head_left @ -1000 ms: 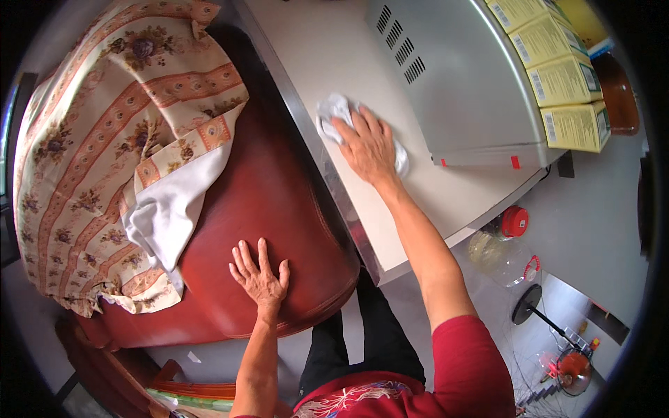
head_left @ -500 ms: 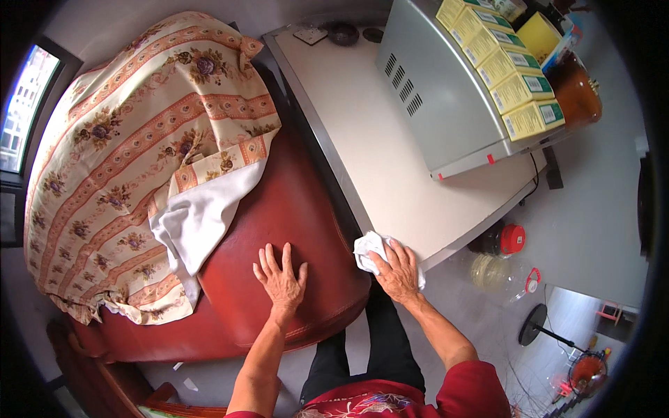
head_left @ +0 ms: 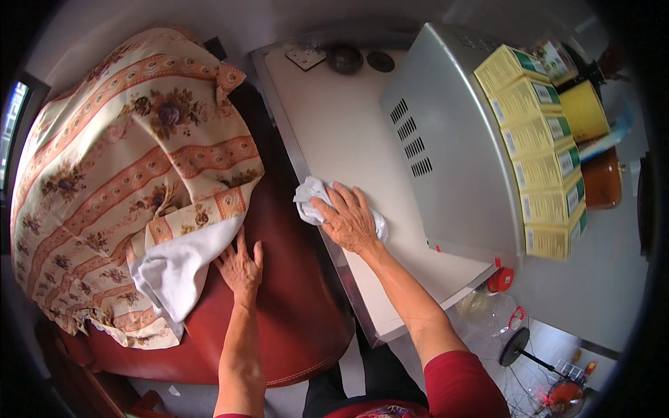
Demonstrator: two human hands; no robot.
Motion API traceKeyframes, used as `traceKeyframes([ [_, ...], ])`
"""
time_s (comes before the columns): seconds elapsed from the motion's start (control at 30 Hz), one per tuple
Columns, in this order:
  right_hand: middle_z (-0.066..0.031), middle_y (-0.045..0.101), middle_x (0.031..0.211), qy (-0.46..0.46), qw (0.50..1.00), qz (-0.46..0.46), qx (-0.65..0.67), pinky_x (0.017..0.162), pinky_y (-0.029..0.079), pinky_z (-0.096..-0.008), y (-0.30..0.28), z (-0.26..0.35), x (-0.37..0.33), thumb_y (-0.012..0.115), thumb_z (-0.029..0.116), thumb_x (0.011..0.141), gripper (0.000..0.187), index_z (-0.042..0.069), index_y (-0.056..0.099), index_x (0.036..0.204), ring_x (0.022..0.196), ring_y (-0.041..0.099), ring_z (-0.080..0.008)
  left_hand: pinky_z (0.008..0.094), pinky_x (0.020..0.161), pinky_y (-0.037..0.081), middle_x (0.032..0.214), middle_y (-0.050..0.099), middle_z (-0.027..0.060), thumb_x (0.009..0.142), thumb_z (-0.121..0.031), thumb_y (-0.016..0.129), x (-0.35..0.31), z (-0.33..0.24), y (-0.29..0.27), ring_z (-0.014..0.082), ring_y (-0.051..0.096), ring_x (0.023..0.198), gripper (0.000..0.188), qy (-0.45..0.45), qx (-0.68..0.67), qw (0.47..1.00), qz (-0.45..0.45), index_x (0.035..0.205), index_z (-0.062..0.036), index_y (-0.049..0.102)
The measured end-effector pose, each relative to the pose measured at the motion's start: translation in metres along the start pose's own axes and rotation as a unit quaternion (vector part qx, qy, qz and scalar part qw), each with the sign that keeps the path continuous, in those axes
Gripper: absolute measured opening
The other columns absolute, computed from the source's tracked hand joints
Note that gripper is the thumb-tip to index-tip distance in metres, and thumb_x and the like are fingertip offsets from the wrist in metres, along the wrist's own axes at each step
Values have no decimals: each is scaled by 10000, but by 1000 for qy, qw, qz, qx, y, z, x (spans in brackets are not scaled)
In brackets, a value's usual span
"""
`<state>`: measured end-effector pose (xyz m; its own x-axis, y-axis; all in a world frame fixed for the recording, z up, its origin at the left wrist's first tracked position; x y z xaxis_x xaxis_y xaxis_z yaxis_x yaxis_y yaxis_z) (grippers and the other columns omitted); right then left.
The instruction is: The person wipes a red leather sofa and a white cabinet surface with a white cloth. They then pick up several small yellow boxes from the cabinet, wipe each one individually, and place them back in a row.
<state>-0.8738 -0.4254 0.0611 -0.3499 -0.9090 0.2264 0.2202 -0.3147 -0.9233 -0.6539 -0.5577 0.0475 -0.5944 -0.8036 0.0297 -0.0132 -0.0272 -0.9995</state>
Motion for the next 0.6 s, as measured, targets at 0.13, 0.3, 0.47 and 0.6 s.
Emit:
traceKeyframes([
  [0.13, -129, 489, 1265, 51, 997, -40, -35, 1006, 307, -514, 3, -28, 53, 604, 190, 759, 483, 148, 491, 1227, 1211, 408, -307, 517, 1063, 187, 1371, 395, 207, 859, -474, 494, 0, 2, 3, 377, 291, 1308, 610, -8, 26, 999, -19, 1385, -175, 411],
  [0.3, -190, 459, 1281, 152, 980, -105, -74, 984, 317, -516, 16, -70, 107, 581, 183, 777, 471, 98, 477, 1228, 1210, 395, -361, 521, 1062, 184, 1371, 383, 220, 854, -470, 500, 0, 4, 10, 390, 276, 1309, 612, -16, 26, 1000, 7, 1377, -164, 419],
  [0.47, -205, 450, 1276, 231, 955, -141, -118, 962, 327, -499, 25, -112, 159, 616, 196, 782, 487, 89, 467, 1234, 1220, 387, -367, 537, 1060, 168, 1375, 365, 243, 861, -447, 499, -2, 8, 18, 412, 258, 1309, 594, -25, -6, 999, 35, 1367, -142, 430],
  [0.6, -189, 434, 1294, 315, 930, -134, -131, 935, 339, -481, 27, -134, 190, 640, 205, 786, 499, 107, 461, 1242, 1249, 364, -347, 541, 1051, 188, 1361, 379, 242, 850, -448, 515, -2, 8, 18, 412, 275, 1300, 597, -26, -17, 999, 43, 1352, -132, 447],
])
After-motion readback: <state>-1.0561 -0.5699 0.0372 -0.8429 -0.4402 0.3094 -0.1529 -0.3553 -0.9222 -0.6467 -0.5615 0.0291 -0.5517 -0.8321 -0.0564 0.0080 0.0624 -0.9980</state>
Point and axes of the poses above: each hand's wrist, its own x-axis towards the middle knuckle, its own y-axis out of the palm, z = x × y, the point moved 3 cm from there along x, towards the middle knuckle
